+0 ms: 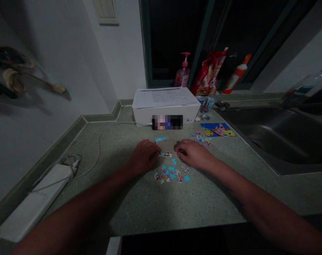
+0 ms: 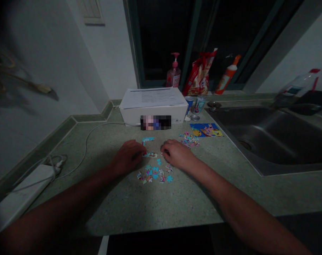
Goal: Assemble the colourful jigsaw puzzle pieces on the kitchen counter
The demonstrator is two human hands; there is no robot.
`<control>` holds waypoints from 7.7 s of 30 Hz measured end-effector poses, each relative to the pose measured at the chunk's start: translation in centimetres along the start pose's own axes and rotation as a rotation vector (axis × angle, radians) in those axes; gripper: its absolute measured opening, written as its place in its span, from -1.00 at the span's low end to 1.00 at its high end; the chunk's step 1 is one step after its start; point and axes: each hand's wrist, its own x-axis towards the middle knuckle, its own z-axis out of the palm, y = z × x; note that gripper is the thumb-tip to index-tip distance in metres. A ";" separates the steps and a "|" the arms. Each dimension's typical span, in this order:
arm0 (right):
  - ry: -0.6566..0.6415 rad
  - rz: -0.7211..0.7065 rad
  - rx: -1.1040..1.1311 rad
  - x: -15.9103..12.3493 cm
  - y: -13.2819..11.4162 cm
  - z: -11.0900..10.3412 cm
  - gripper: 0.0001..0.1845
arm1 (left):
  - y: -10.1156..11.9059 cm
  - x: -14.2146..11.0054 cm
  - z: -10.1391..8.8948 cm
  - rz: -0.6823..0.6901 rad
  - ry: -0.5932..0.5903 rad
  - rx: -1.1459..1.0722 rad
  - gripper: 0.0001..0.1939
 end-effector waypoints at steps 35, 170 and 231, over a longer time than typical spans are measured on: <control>-0.488 0.017 0.312 -1.4 0.0 -4.0 -0.80 | 0.1 0.1 -0.2 -0.010 -0.026 0.006 -0.83; 0.238 0.183 0.941 0.7 -4.3 4.4 -0.85 | 2.2 -0.5 -0.7 0.221 0.242 -0.016 -0.58; 0.359 -0.115 0.326 0.0 -4.0 2.4 -0.70 | 1.8 -0.7 -0.3 0.177 0.254 -0.023 -0.73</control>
